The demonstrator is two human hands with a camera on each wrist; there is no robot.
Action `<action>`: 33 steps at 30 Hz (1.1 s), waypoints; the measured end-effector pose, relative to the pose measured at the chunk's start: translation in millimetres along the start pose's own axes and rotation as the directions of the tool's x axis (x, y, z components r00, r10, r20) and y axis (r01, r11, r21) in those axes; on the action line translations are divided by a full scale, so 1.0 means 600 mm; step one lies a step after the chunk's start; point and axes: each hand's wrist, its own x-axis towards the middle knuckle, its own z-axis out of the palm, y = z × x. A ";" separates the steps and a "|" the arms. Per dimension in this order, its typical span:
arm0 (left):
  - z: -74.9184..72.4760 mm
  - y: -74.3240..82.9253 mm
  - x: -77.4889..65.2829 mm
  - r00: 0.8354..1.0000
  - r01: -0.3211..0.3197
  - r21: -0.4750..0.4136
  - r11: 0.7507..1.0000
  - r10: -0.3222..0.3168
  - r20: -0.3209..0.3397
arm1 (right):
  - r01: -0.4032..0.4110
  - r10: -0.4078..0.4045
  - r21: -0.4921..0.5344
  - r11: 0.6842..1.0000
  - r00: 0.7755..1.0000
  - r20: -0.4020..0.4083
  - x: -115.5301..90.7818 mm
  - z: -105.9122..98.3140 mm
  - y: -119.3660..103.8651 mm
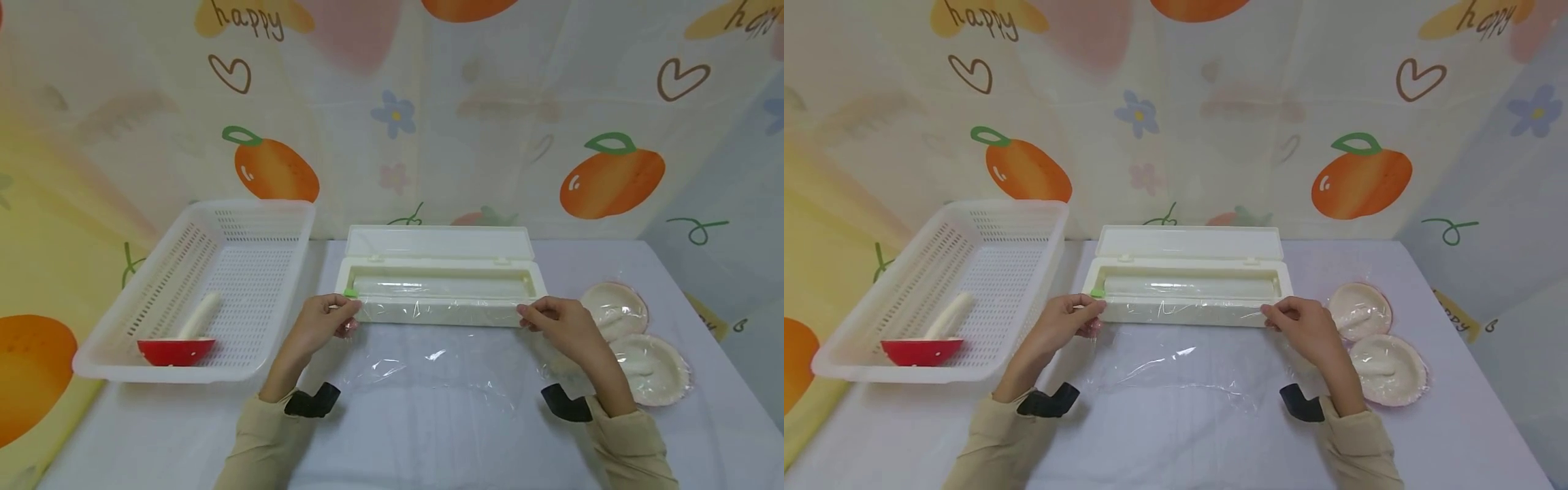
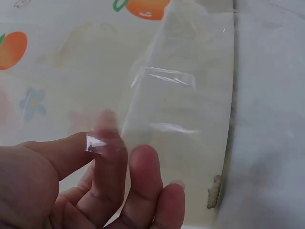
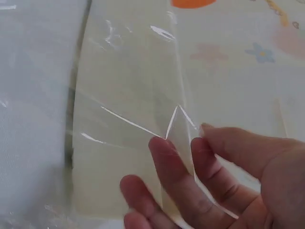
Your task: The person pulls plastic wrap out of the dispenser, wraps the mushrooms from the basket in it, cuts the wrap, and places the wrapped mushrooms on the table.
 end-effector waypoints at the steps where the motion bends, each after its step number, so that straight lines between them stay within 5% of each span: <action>1: -0.002 0.000 0.000 1.000 0.007 -0.007 1.000 -0.007 0.019 | 0.006 -0.007 0.029 1.000 1.000 0.013 0.001 -0.002 0.002; 10: -0.011 0.000 -0.002 0.998 0.017 0.048 0.999 -0.020 0.064 | 0.089 -0.110 0.190 0.978 0.989 0.104 0.003 -0.012 0.021; 18: -0.018 -0.006 -0.003 0.979 -0.135 0.060 0.989 0.124 0.163 | 0.118 -0.176 0.306 0.945 0.970 0.169 0.005 -0.017 0.043; 25: -0.022 -0.007 -0.007 0.966 -0.161 0.125 0.979 0.130 0.224 | 0.121 -0.212 0.371 0.921 0.954 0.214 0.006 -0.024 0.051; 29: -0.024 -0.004 -0.012 0.961 -0.172 0.166 0.971 0.129 0.245 | 0.084 -0.161 0.324 0.942 0.962 0.221 0.007 -0.024 0.050; 33: -0.025 0.002 -0.014 0.961 -0.154 0.174 0.973 0.107 0.254 | 0.053 -0.080 0.153 0.987 0.980 0.180 0.007 -0.021 0.039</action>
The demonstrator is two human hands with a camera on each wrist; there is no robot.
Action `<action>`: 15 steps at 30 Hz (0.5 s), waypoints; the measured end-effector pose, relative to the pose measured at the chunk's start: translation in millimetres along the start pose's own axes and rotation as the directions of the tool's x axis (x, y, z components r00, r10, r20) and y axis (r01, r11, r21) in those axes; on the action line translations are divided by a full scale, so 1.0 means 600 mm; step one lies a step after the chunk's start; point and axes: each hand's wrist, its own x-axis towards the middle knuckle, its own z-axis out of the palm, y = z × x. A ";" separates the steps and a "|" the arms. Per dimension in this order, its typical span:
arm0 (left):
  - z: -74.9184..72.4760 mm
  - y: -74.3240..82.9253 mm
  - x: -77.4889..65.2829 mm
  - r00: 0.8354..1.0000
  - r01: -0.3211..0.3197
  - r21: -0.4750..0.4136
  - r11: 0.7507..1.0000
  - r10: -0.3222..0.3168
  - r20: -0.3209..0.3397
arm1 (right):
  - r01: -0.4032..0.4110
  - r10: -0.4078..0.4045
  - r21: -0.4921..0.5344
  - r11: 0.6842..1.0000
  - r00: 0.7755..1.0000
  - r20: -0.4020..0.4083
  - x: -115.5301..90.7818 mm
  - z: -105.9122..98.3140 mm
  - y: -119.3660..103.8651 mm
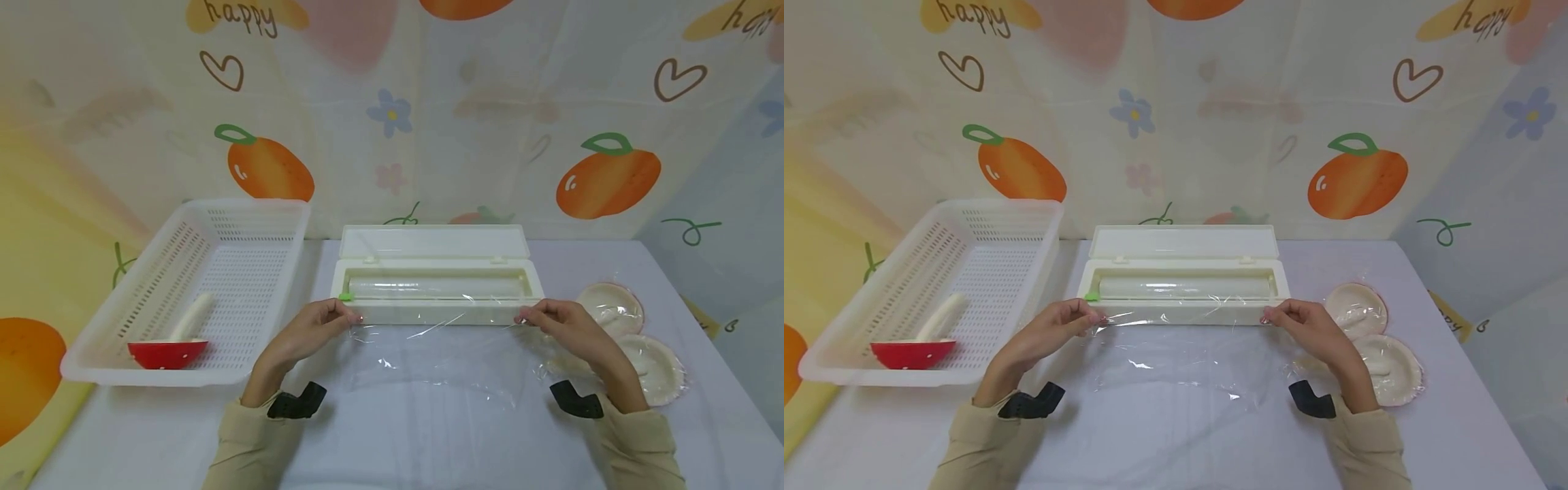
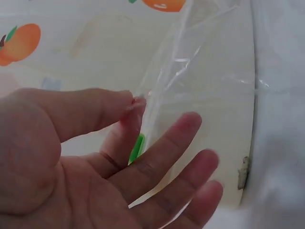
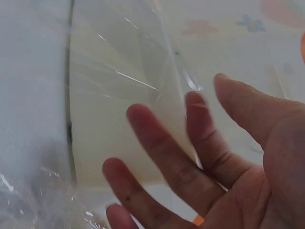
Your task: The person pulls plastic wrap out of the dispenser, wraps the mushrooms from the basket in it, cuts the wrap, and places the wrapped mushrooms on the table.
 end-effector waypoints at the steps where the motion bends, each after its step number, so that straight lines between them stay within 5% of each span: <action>1: -0.001 0.002 -0.001 1.000 0.012 -0.003 1.000 -0.012 -0.001 | -0.017 0.016 -0.047 0.999 1.000 -0.018 0.000 0.002 -0.003; 8: 0.005 0.013 -0.002 0.988 0.128 0.046 0.991 -0.123 -0.094 | -0.139 0.101 -0.266 0.954 0.984 -0.150 -0.007 0.009 -0.021; 15: 0.031 0.013 0.005 0.962 0.195 0.184 0.963 -0.152 -0.225 | -0.144 0.097 -0.217 0.966 0.973 -0.210 0.001 0.030 -0.028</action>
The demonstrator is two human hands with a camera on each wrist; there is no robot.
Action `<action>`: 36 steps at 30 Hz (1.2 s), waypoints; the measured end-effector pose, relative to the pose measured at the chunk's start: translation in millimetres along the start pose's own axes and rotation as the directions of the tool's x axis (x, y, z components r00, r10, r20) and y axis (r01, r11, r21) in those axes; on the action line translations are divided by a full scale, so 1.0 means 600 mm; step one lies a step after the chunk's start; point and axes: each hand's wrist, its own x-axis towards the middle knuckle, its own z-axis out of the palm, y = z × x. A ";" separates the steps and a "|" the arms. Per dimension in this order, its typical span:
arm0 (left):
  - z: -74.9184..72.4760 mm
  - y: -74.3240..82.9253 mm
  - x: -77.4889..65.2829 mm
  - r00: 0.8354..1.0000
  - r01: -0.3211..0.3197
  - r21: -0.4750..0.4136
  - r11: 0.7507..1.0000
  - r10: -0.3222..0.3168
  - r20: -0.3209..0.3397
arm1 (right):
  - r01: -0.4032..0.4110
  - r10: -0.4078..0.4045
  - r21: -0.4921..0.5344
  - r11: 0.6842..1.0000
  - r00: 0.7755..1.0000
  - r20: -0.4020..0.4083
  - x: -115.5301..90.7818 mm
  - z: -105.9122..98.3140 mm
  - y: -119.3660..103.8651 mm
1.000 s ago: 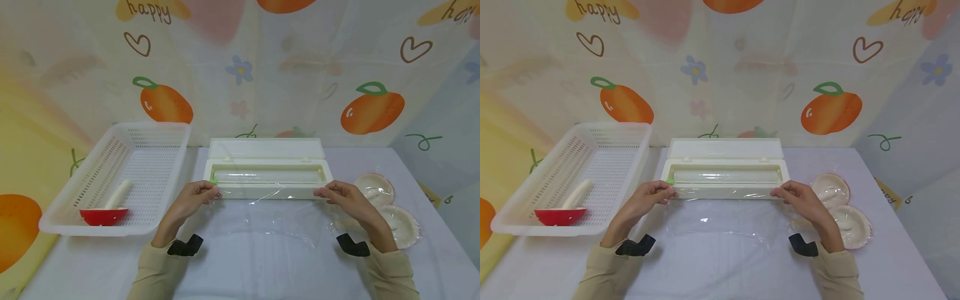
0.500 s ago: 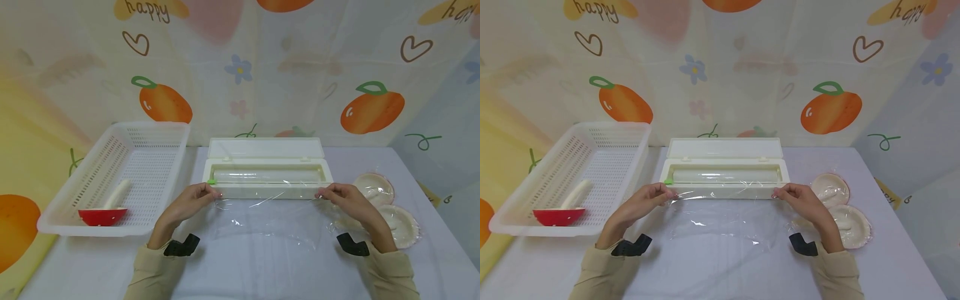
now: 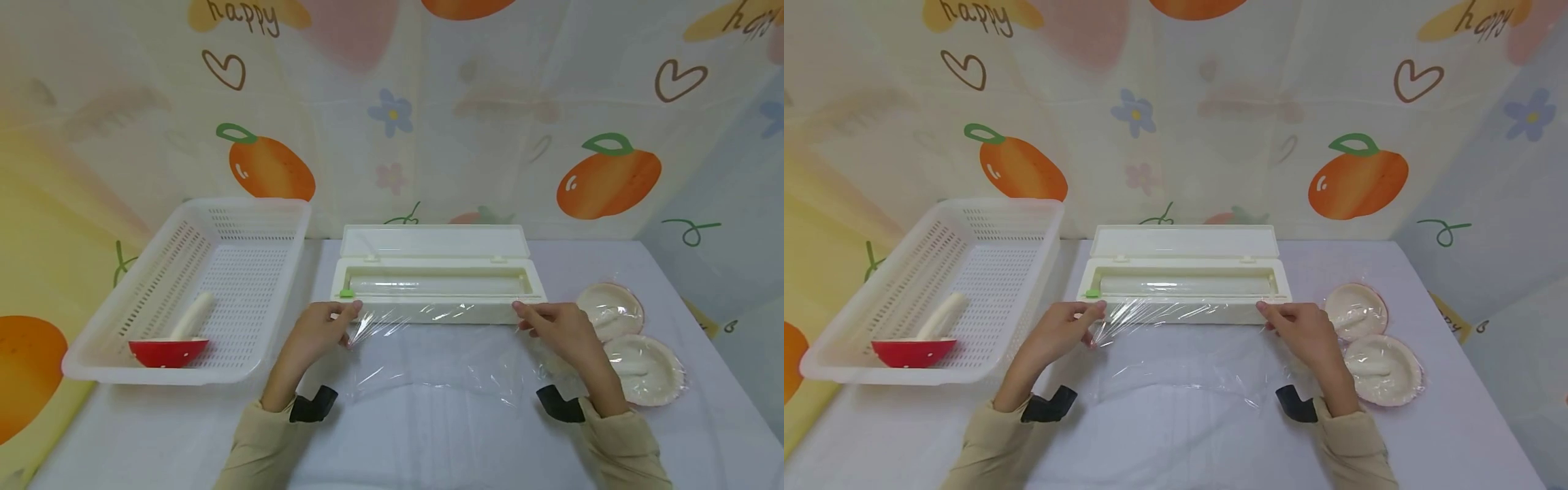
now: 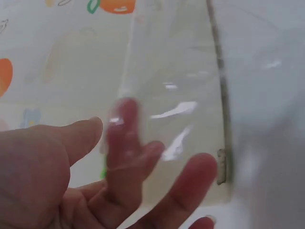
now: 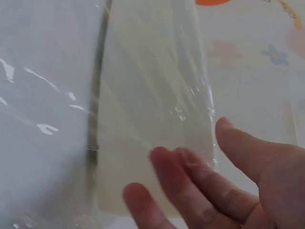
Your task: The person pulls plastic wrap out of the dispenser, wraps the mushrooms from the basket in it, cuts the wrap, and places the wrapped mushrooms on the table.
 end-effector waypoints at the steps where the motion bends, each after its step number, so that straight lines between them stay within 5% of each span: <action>1: 0.003 0.001 0.001 1.000 -0.003 -0.003 1.000 0.002 -0.007 | 0.001 -0.001 0.016 1.000 1.000 -0.004 0.001 0.003 -0.001; 12: 0.009 0.004 0.004 0.992 -0.097 -0.067 0.993 0.091 -0.092 | 0.074 -0.082 0.244 0.967 0.996 0.023 0.004 -0.007 0.016; 21: 0.001 -0.002 0.000 0.989 -0.148 -0.132 0.980 0.150 0.010 | 0.089 -0.145 0.353 0.931 0.980 0.134 0.001 -0.020 0.030; 26: -0.012 -0.009 -0.002 0.960 -0.213 -0.161 0.964 0.237 0.147 | 0.152 -0.265 0.433 0.888 0.940 0.215 -0.002 -0.031 0.037; 36: -0.036 -0.016 -0.013 0.868 -0.269 -0.179 0.946 0.319 0.381 | 0.206 -0.431 0.530 0.823 0.834 0.344 -0.006 -0.048 0.055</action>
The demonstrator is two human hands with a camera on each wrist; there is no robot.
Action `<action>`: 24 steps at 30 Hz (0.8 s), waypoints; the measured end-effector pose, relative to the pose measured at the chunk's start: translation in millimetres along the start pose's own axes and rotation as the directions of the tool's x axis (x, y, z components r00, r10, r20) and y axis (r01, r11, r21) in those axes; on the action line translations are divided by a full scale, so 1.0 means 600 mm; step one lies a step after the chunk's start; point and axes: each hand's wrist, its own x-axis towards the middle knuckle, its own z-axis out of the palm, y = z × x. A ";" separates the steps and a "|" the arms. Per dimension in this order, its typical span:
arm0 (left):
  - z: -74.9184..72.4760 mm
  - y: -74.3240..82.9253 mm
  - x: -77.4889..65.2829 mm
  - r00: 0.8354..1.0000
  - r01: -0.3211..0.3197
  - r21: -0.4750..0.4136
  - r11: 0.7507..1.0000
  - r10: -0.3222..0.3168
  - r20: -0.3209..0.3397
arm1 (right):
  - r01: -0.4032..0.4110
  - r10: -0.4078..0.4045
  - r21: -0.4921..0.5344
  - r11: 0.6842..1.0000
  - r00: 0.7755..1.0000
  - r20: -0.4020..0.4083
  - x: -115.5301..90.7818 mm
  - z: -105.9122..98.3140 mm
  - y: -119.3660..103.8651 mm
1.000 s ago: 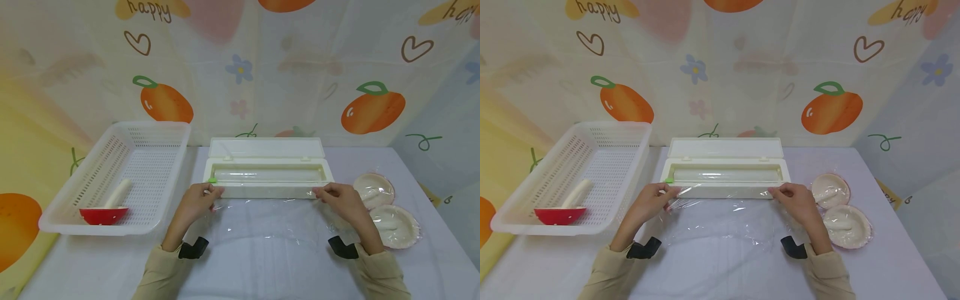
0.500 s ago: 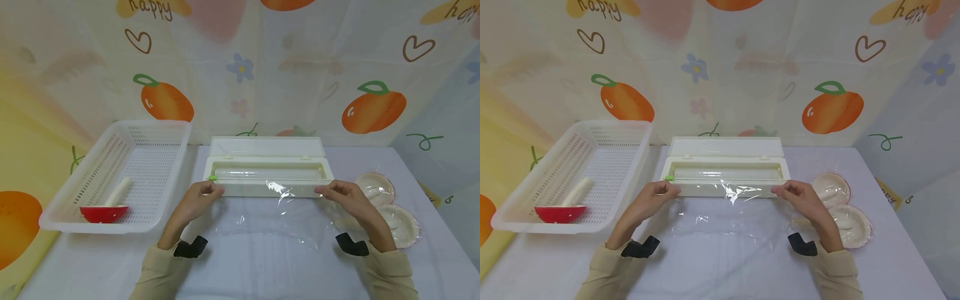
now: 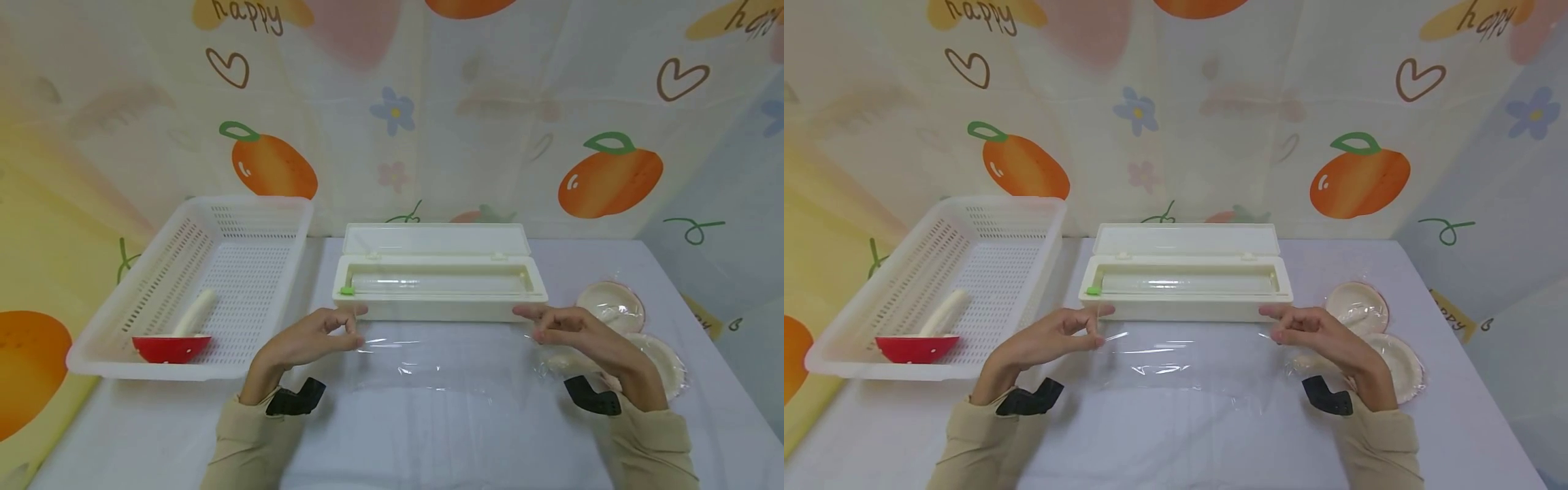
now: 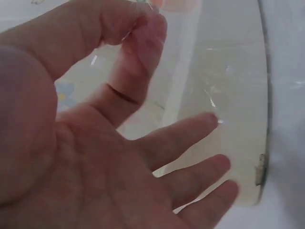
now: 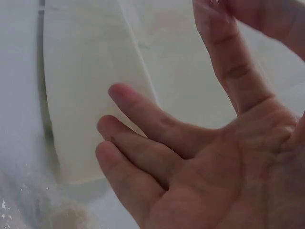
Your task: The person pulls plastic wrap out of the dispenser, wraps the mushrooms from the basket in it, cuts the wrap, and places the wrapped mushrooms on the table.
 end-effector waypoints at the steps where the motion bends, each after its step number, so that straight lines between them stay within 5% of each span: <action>1: 0.000 0.002 -0.001 1.000 -0.001 0.000 1.000 0.001 0.014 | -0.008 0.008 -0.015 1.000 1.000 0.006 -0.001 0.000 -0.001; 9: 0.005 0.013 -0.005 0.996 0.049 -0.088 0.995 -0.041 0.083 | -0.113 0.114 -0.160 0.981 0.993 -0.002 -0.014 0.010 -0.023; 18: 0.037 -0.004 -0.014 0.978 0.124 -0.201 0.972 -0.086 0.190 | -0.197 0.198 -0.113 0.974 0.980 -0.005 -0.032 0.063 -0.022; 24: 0.057 -0.023 -0.027 0.967 0.159 -0.230 0.960 -0.105 0.231 | -0.176 0.175 -0.113 0.978 0.984 -0.016 -0.051 0.090 0.003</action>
